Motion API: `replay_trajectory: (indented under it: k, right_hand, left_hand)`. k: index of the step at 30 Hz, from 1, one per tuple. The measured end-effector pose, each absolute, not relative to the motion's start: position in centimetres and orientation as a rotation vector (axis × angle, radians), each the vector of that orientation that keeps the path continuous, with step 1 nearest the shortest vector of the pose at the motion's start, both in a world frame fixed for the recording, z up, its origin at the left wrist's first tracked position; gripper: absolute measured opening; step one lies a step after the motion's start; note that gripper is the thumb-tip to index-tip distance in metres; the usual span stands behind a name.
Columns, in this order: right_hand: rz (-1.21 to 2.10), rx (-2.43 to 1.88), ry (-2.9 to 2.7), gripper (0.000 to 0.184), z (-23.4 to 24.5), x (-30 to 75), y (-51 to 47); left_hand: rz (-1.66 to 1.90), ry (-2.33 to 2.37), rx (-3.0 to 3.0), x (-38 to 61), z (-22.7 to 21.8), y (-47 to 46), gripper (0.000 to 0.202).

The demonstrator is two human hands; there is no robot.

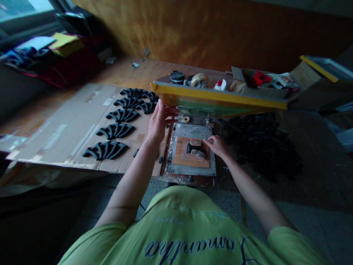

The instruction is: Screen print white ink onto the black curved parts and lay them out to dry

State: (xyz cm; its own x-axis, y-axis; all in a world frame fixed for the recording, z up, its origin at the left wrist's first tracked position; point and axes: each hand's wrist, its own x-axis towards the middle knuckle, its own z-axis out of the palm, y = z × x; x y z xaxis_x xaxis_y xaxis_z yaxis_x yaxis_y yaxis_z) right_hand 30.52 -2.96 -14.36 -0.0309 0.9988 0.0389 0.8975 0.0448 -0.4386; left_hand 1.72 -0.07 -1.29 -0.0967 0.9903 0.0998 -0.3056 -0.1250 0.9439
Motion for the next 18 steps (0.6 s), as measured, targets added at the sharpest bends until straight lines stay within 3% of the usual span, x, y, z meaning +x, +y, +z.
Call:
replay_trajectory:
  k: [4,6,8,10,14,16,18]
  right_hand:
    - [0.288,-1.966,-2.306,0.023,-16.4,25.7,-5.6]
    - [0.318,-2.045,-2.278,0.022,-15.9,24.2,-6.3]
    - [0.33,-2.052,-2.198,0.022,-15.1,22.7,-7.1]
    - [0.32,-1.903,-2.194,0.02,-14.4,21.1,-8.1]
    - [0.394,-1.433,-2.404,0.016,-13.5,21.0,-9.2]
    - [0.356,-1.542,-2.425,0.015,-13.2,24.5,-8.6]
    - [0.236,-1.941,-2.383,0.02,-13.1,30.0,-7.6]
  left_hand:
    - [1.535,1.044,0.901,3.1,-3.5,-1.1,0.044]
    - [1.324,1.126,0.802,4.2,-6.5,-4.0,0.051]
    - [0.857,1.12,0.711,5.3,-9.7,-7.5,0.06]
    - [0.701,1.076,0.604,6.3,-12.2,-10.3,0.063]
    - [0.845,1.119,0.425,5.3,-14.3,-11.5,0.047]
    - [0.932,1.241,0.412,2.6,-14.7,-10.5,0.042]
    - [1.033,1.412,0.454,-1.4,-15.6,-9.6,0.042]
